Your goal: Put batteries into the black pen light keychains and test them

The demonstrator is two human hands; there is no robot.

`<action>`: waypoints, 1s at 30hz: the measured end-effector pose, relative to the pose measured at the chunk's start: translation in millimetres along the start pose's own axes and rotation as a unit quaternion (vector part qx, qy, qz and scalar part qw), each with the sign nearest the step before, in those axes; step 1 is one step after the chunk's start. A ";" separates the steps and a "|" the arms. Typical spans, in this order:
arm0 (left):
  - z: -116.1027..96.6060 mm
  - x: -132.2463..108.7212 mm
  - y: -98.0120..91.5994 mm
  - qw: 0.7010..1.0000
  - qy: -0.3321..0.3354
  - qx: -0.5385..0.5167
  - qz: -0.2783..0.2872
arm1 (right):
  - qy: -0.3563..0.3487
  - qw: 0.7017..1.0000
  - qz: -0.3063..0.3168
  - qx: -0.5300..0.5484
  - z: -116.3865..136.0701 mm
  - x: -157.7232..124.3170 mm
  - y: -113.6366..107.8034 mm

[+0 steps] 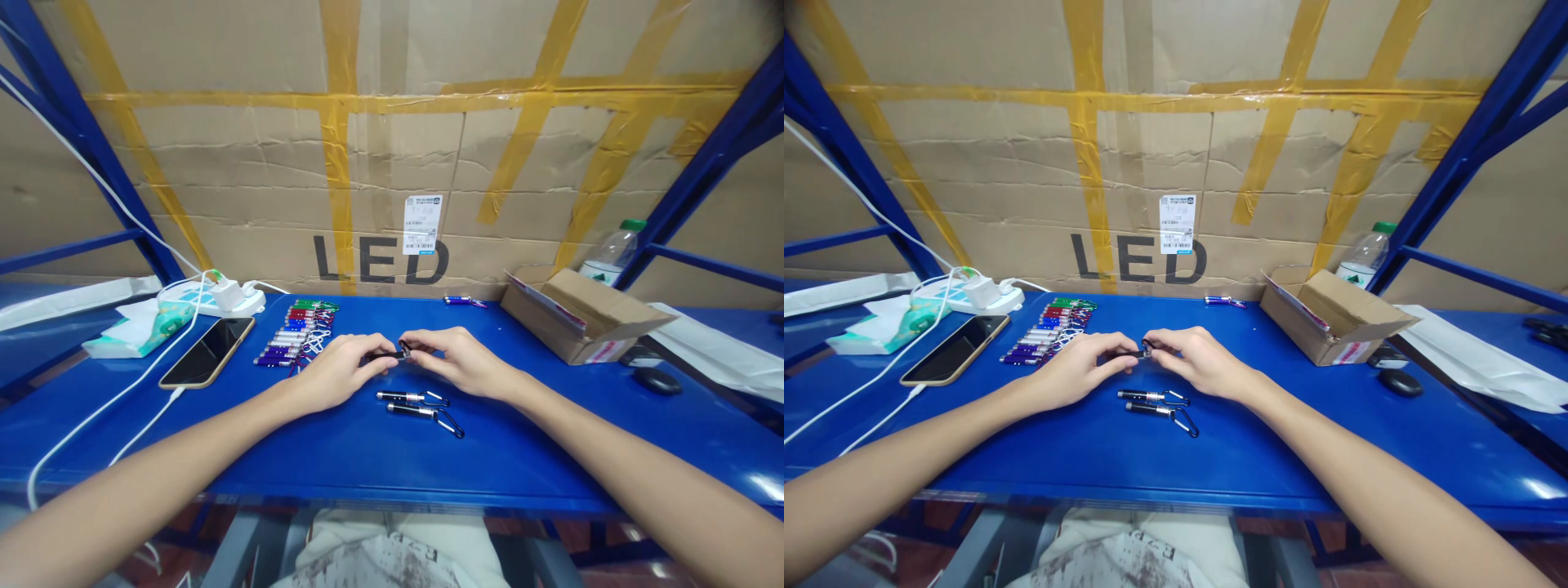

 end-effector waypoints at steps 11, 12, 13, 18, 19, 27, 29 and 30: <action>-3.7 1.5 -1.5 1.000 -0.007 0.006 -0.007 | -0.028 0.999 -0.015 0.010 0.9 -0.8 1.1; -3.8 1.4 -1.5 1.000 -0.006 0.006 -0.007 | -0.031 0.999 -0.018 0.008 0.7 -0.8 1.1; -3.9 1.3 -1.5 1.000 -0.005 0.006 -0.008 | -0.033 0.999 -0.020 0.006 0.7 -0.9 1.1; -3.2 0.1 -2.5 1.000 -0.002 -0.004 -0.020 | -0.039 0.998 -0.042 -0.010 3.2 -1.3 -0.8; -3.0 -0.1 -2.8 1.000 -0.002 -0.005 -0.023 | -0.040 0.998 -0.049 -0.012 3.8 -1.3 -1.3; -5.3 -0.8 -6.2 0.999 0.016 -0.003 -0.048 | -0.057 0.993 -0.104 -0.011 4.7 -2.4 -2.0; -6.1 -0.9 -6.9 0.998 0.019 -0.004 -0.054 | -0.057 0.992 -0.115 -0.008 6.8 -2.8 -2.7; -6.3 -1.0 -7.2 0.998 0.019 -0.005 -0.058 | -0.056 0.991 -0.120 -0.007 8.4 -3.0 -3.1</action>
Point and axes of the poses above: each hand's wrist, its own x-axis towards the middle knuckle, its own y-axis out of the palm, z = x × y, the point moved 5 cm from there along x, towards the middle knuckle, and after that the axes turned 1 degree about x, right-handed, at the moved point
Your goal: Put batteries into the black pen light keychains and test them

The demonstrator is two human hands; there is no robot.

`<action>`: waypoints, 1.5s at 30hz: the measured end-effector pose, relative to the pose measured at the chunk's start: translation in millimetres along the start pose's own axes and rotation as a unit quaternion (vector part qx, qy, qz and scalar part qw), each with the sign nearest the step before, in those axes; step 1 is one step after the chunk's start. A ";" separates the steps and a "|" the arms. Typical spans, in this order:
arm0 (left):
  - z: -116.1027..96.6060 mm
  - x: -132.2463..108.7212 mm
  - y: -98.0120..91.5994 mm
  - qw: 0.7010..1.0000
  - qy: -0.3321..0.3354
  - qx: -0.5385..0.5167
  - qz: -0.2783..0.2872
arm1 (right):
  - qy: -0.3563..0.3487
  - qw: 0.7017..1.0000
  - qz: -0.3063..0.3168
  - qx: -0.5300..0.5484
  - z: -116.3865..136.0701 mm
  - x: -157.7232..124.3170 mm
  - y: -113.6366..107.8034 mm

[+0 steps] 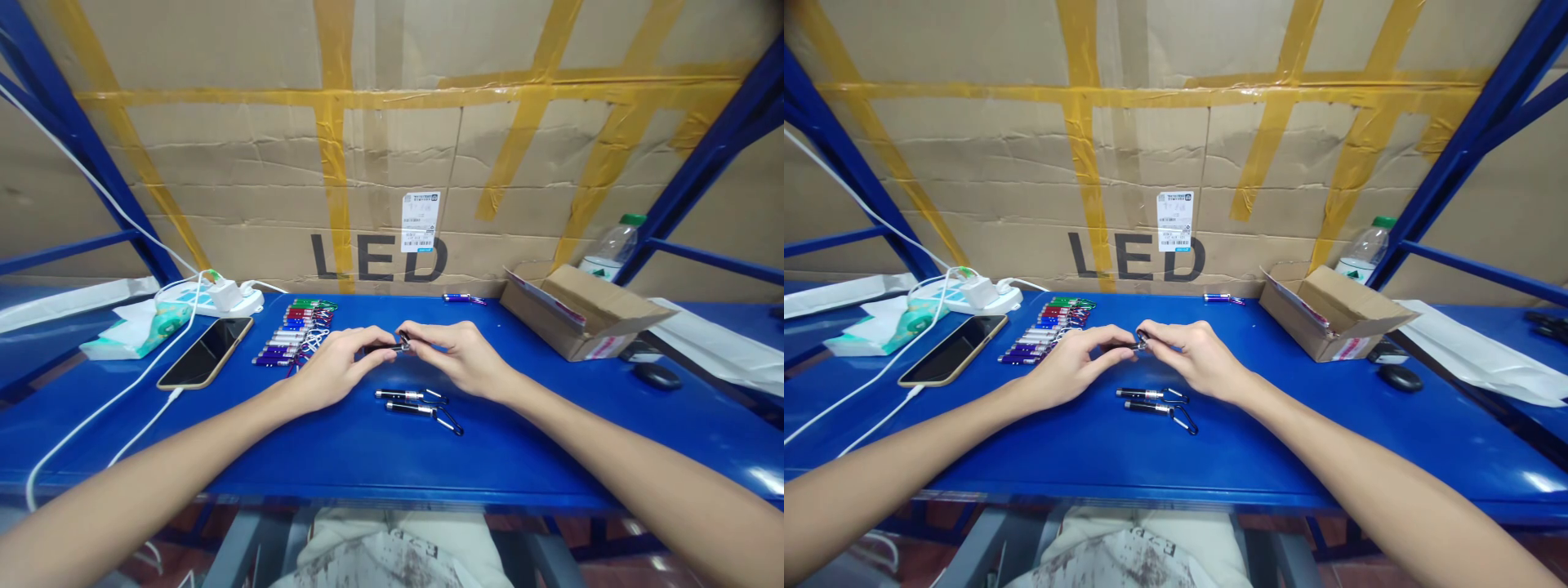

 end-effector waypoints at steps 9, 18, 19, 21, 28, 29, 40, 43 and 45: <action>-3.3 -0.8 -2.2 0.999 0.020 0.010 -0.024 | -0.031 0.998 -0.031 -0.036 7.5 -1.7 -0.5; -2.5 -0.5 -2.3 1.000 0.014 0.009 -0.021 | -0.062 0.993 -0.050 -0.085 9.0 -3.7 1.8; -2.2 -0.5 -2.2 1.000 0.013 0.010 -0.020 | -0.060 0.993 -0.049 -0.086 8.5 -3.8 2.1; -1.9 -0.4 -2.1 1.000 0.015 0.013 -0.019 | -0.061 0.994 -0.048 -0.082 7.4 -4.2 2.5; -0.5 -0.1 -1.3 1.000 0.014 0.012 -0.018 | -0.068 0.994 -0.048 -0.069 6.2 -4.8 2.4; -0.4 -0.1 -1.4 1.000 0.014 0.010 -0.019 | -0.066 0.994 -0.048 -0.067 6.5 -4.7 2.1; -0.1 -1.0 -2.6 0.999 0.016 -0.004 -0.035 | -0.019 0.998 -0.053 -0.040 12.8 -1.5 -0.5; -1.1 -1.6 -3.1 0.999 0.025 -0.006 -0.044 | -0.024 0.996 -0.065 -0.047 16.3 -1.3 -0.9; -2.5 -2.1 -3.9 0.998 0.036 0.000 -0.050 | -0.033 0.995 -0.074 -0.057 17.8 -1.9 -0.8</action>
Point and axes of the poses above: each hand's wrist, its own x-axis towards the middle knuckle, its own y-axis out of the palm, z = x × y, the point moved 5 cm from there along x, towards the middle knuckle, and after that the axes turned 1 degree about x, right-handed, at the moved point
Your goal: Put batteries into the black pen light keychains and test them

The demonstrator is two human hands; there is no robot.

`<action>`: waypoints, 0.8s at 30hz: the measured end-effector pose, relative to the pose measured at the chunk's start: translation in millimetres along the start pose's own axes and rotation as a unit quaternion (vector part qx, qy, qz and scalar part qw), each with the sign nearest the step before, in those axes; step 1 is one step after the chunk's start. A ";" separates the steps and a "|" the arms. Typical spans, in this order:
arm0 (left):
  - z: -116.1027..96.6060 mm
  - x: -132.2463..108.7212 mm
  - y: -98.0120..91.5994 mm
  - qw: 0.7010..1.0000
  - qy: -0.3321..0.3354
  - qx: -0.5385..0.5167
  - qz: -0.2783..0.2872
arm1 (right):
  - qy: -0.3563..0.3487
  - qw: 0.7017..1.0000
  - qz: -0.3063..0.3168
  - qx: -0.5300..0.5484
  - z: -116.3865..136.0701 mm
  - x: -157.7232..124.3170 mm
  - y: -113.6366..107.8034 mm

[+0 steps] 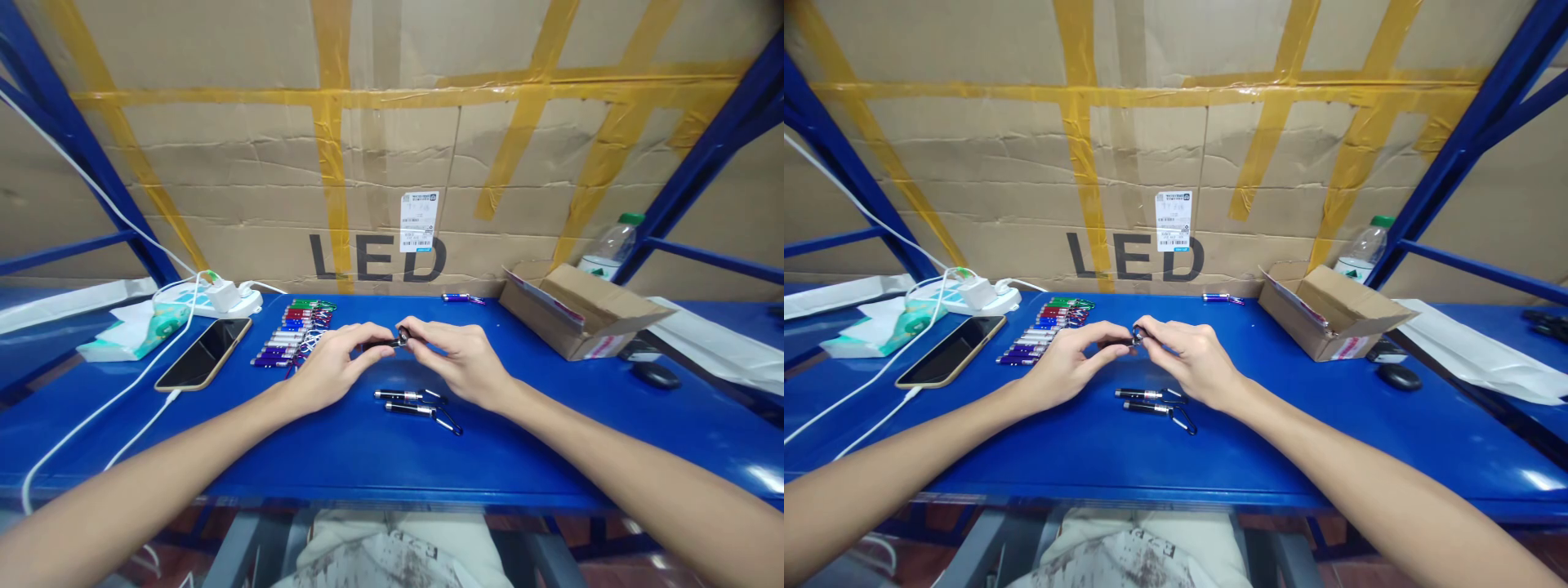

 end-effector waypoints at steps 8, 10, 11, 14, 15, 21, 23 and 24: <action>-5.6 -2.7 -3.1 0.996 0.055 0.061 -0.022 | -0.103 0.992 -0.047 -0.060 10.5 -4.3 -1.6; -7.2 -3.4 -3.5 0.995 0.067 0.069 -0.025 | -0.118 0.989 -0.053 -0.072 13.3 -4.2 -2.3; -7.9 -3.5 -3.9 0.994 0.072 0.072 -0.027 | -0.121 0.988 -0.056 -0.075 14.6 -3.9 -2.8; -9.3 -3.5 -4.7 0.994 0.078 0.076 -0.031 | -0.125 0.987 -0.062 -0.077 17.7 -2.8 -4.4; -9.7 -3.4 -5.0 0.993 0.081 0.077 -0.033 | -0.127 0.987 -0.064 -0.077 18.8 -2.6 -4.9; -11.1 -2.7 -6.1 0.991 0.096 0.083 -0.037 | -0.128 0.985 -0.068 -0.089 19.9 -3.0 -4.9; -9.7 -2.6 -6.0 0.992 0.089 0.085 -0.035 | -0.121 0.986 -0.066 -0.089 17.2 -3.2 -3.7; -8.6 -2.6 -5.8 0.992 0.085 0.087 -0.034 | -0.114 0.988 -0.063 -0.089 15.1 -3.2 -3.0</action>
Point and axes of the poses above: each hand's wrist, its own x-axis towards the middle knuckle, its own y-axis out of the palm, z = x × y, the point moved 5 cm from there along x, towards the middle knuckle, and after that the axes turned 1 degree about x, right-handed, at the moved point
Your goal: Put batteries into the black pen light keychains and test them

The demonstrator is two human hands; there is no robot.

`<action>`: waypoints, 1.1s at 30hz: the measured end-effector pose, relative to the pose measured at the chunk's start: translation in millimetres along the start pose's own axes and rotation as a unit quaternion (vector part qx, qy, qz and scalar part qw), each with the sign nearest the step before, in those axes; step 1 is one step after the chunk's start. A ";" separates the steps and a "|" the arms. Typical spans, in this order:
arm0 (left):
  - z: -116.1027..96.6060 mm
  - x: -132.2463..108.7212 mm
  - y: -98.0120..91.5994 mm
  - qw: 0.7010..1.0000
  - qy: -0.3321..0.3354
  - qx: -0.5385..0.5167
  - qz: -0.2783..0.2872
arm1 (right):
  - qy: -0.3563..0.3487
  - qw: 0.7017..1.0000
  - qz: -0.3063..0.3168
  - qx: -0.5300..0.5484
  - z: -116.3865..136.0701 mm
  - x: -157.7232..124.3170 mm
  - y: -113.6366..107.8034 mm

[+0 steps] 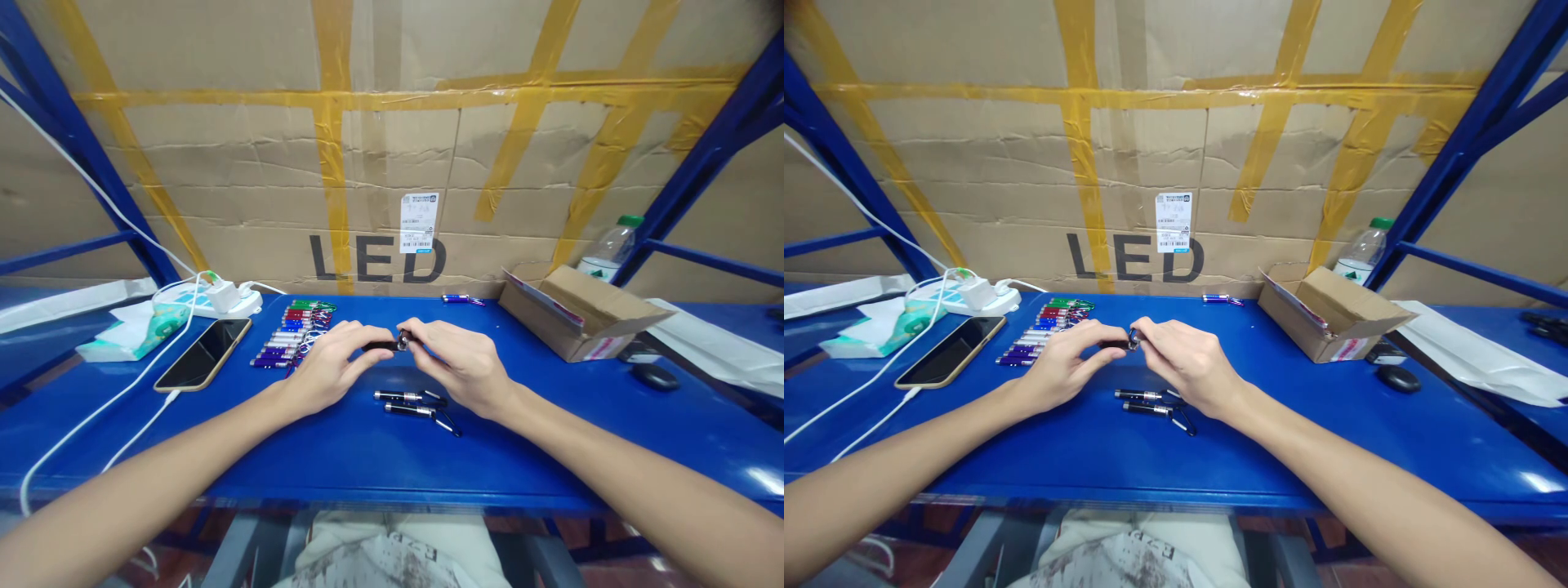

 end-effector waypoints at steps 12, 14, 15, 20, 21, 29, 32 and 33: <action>4.6 -1.6 3.8 1.000 -0.018 -0.006 0.025 | -0.010 0.998 0.034 -0.053 -2.8 1.1 0.0; 3.2 -1.2 3.2 1.000 -0.013 -0.009 0.021 | -0.023 0.997 0.028 -0.061 -0.1 2.0 -1.2; 2.6 -1.0 2.9 1.000 -0.012 -0.010 0.020 | -0.028 0.997 0.025 -0.062 1.1 2.5 -1.7; 0.9 -0.5 2.2 1.000 -0.011 -0.011 0.018 | -0.028 0.998 0.018 -0.047 4.6 4.6 -2.3; 0.4 -0.4 2.1 1.000 -0.009 -0.013 0.017 | -0.026 0.998 0.018 -0.045 5.1 4.9 -2.3; -2.6 -0.1 0.7 0.999 0.005 -0.034 0.007 | -0.020 0.998 0.013 -0.062 10.0 5.2 -2.4; -2.6 0.0 1.0 0.999 0.007 -0.041 0.006 | -0.021 0.998 0.008 -0.063 11.2 5.9 -2.4; -2.3 0.0 1.2 0.999 0.006 -0.041 0.006 | -0.021 0.998 0.009 -0.062 11.6 6.3 -2.5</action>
Point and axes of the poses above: each hand's wrist, its own x-axis towards the middle knuckle, its own y-axis out of the palm, z = x × y, the point moved 5 cm from there along x, towards the middle knuckle, and after that the axes turned 1 degree about x, right-handed, at the moved point
